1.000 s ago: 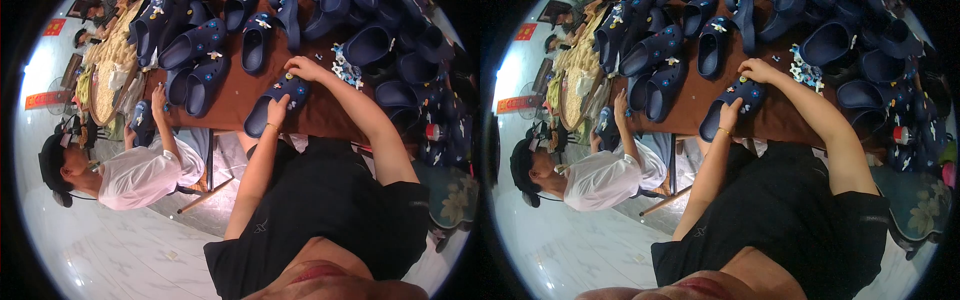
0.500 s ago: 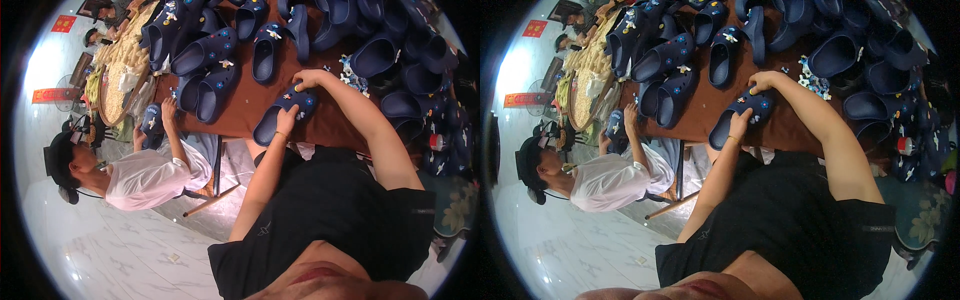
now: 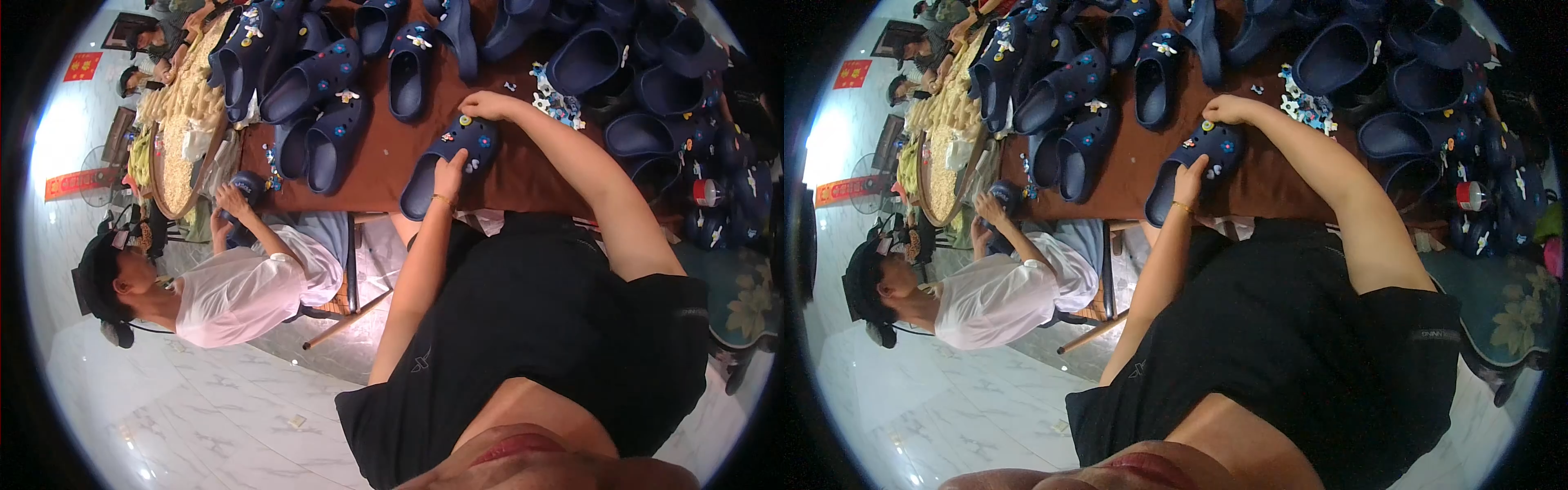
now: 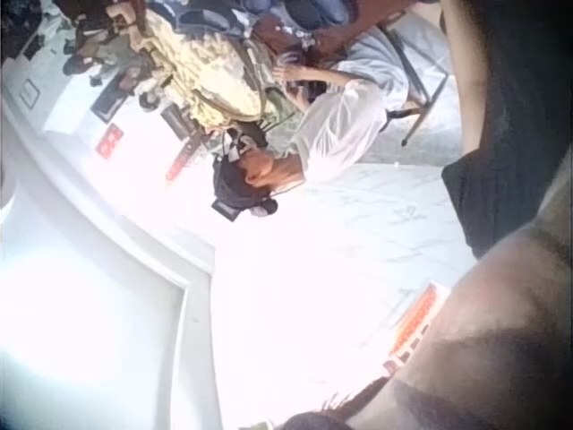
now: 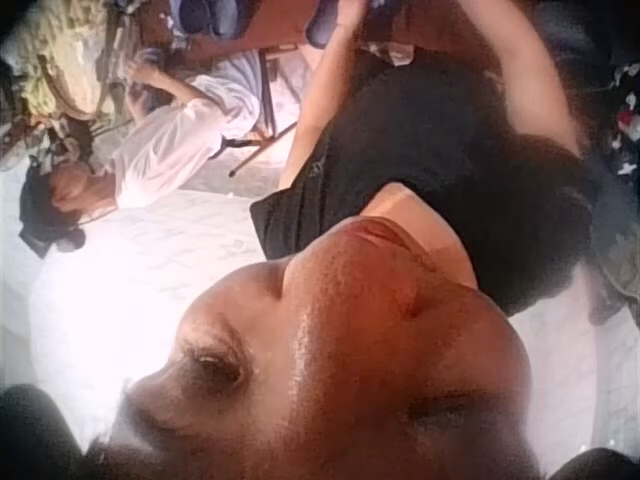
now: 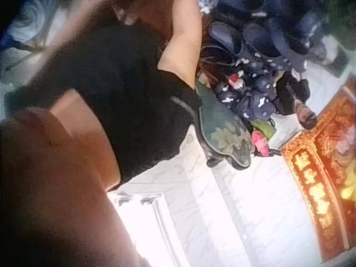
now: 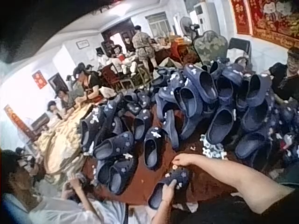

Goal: Manually attaching small decorative pins and components into the holes of rubber clog shoes.

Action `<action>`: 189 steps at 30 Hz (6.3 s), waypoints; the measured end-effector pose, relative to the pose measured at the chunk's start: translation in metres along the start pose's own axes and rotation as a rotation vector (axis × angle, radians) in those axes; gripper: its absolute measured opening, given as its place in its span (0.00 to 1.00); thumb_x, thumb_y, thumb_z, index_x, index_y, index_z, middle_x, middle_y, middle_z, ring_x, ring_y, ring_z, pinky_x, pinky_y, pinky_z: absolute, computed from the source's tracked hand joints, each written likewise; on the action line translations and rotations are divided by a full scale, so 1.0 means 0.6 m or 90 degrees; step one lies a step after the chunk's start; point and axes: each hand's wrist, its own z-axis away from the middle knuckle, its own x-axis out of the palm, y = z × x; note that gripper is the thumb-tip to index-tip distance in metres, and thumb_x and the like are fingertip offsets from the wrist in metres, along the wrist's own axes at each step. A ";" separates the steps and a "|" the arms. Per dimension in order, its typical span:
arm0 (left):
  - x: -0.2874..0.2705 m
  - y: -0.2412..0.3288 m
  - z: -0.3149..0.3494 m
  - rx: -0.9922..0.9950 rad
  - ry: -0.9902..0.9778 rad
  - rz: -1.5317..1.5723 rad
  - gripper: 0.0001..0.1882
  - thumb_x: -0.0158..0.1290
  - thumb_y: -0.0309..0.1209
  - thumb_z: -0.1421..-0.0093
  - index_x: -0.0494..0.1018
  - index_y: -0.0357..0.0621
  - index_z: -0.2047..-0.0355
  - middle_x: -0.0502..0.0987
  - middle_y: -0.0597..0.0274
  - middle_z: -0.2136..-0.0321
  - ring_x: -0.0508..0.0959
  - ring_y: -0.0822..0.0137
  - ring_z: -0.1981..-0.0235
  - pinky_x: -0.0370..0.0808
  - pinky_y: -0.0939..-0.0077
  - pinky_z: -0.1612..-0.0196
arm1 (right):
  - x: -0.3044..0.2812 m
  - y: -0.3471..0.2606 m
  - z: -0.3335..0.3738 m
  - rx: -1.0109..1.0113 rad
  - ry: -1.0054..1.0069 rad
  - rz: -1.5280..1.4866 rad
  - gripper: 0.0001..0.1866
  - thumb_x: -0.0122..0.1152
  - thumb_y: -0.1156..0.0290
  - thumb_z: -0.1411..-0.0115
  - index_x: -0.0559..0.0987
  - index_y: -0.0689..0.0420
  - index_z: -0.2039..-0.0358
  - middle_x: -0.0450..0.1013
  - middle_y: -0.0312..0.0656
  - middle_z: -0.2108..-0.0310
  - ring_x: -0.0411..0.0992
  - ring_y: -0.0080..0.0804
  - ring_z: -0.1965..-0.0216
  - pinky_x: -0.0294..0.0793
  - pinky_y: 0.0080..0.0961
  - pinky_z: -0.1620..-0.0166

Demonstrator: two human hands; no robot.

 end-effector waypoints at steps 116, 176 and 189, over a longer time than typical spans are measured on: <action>-0.197 0.156 -0.079 0.324 -0.068 -0.067 0.07 0.55 0.29 0.51 0.75 0.37 0.75 0.77 0.60 0.73 0.75 0.73 0.72 0.71 0.77 0.66 | 0.062 -0.166 0.213 -0.192 0.005 -0.324 0.07 0.50 0.74 0.44 0.74 0.63 0.69 0.72 0.37 0.73 0.69 0.20 0.72 0.69 0.17 0.67; -0.001 -0.060 -0.010 0.170 -0.069 -0.368 0.33 0.40 0.56 0.46 0.70 0.30 0.69 0.72 0.34 0.67 0.71 0.42 0.61 0.66 0.57 0.57 | 0.042 -0.020 0.089 -0.213 0.223 0.427 0.07 0.50 0.76 0.52 0.72 0.57 0.70 0.65 0.48 0.67 0.67 0.47 0.64 0.70 0.38 0.62; 0.008 -0.034 -0.021 0.131 -0.034 -0.425 0.34 0.41 0.57 0.46 0.70 0.30 0.71 0.71 0.33 0.68 0.71 0.41 0.61 0.67 0.56 0.59 | 0.041 -0.034 0.074 -0.076 0.255 0.386 0.08 0.53 0.80 0.53 0.67 0.60 0.71 0.63 0.54 0.67 0.68 0.54 0.66 0.68 0.42 0.63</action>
